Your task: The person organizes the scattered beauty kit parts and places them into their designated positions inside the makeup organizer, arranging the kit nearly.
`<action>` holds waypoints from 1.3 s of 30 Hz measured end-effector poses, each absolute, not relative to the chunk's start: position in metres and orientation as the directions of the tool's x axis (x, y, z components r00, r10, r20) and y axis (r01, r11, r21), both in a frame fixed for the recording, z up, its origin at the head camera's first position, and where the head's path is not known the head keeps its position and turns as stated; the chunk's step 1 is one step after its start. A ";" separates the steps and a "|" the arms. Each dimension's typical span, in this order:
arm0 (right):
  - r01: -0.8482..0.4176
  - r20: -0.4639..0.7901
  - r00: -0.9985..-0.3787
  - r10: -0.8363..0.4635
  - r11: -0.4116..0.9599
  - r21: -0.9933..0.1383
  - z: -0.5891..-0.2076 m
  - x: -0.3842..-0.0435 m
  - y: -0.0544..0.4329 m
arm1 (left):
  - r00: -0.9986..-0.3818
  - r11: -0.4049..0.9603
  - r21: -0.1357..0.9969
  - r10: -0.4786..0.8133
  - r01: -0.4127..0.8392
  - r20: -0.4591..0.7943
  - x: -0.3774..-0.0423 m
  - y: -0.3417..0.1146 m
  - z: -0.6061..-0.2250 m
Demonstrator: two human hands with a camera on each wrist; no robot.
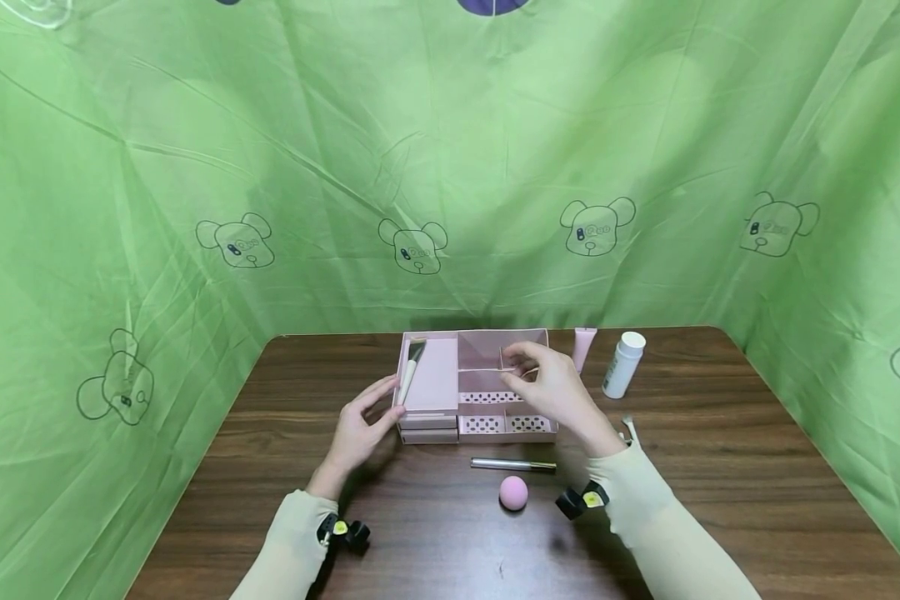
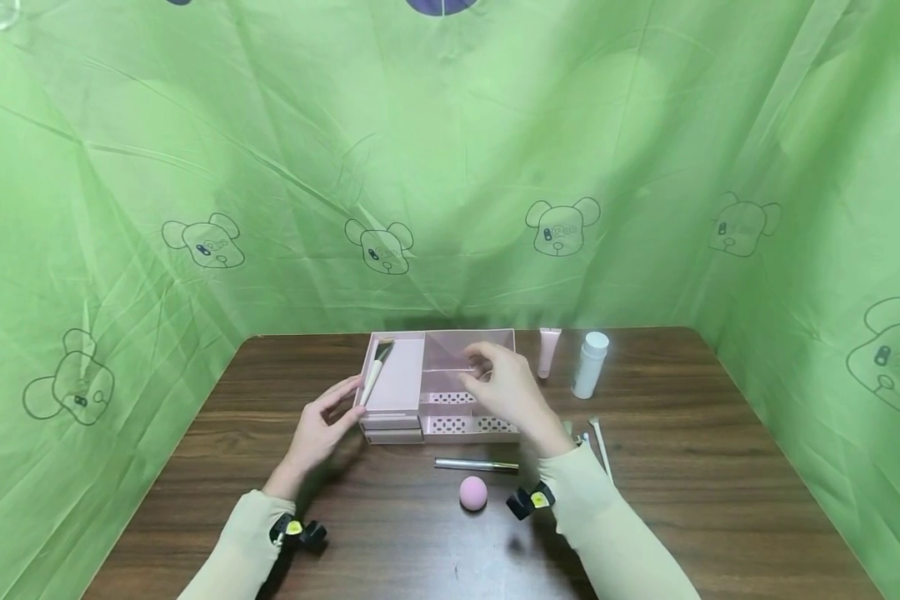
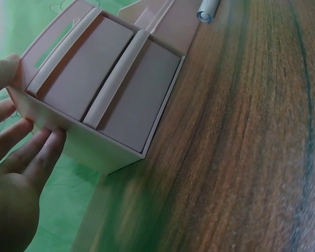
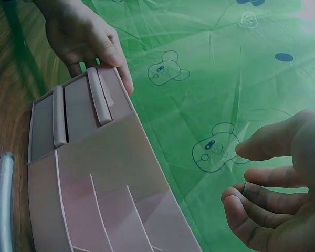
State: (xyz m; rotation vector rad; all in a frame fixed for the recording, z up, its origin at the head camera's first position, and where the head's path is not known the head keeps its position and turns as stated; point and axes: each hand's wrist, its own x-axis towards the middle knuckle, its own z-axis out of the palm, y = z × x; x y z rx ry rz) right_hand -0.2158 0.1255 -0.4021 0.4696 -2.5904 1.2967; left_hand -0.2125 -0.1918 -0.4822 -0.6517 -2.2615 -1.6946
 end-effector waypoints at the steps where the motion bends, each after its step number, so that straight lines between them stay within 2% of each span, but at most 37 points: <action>1: -0.366 0.317 -0.930 -0.188 0.562 -0.742 -0.402 -0.216 0.126 | -0.869 0.232 0.840 0.205 0.490 0.451 -0.212 -0.192 -0.482; 15: -0.324 0.284 -0.945 -0.164 0.594 -0.736 -0.406 -0.210 0.147 | -0.856 0.278 0.810 0.215 0.516 0.471 -0.215 -0.192 -0.480; 25: -0.371 0.342 -0.926 -0.162 0.573 -0.731 -0.408 -0.208 0.155 | -0.859 0.231 0.830 0.205 0.508 0.468 -0.215 -0.194 -0.482; 39: -0.354 0.349 -0.928 -0.133 0.613 -0.707 -0.418 -0.199 0.172 | -0.866 0.258 0.829 0.213 0.496 0.452 -0.214 -0.194 -0.482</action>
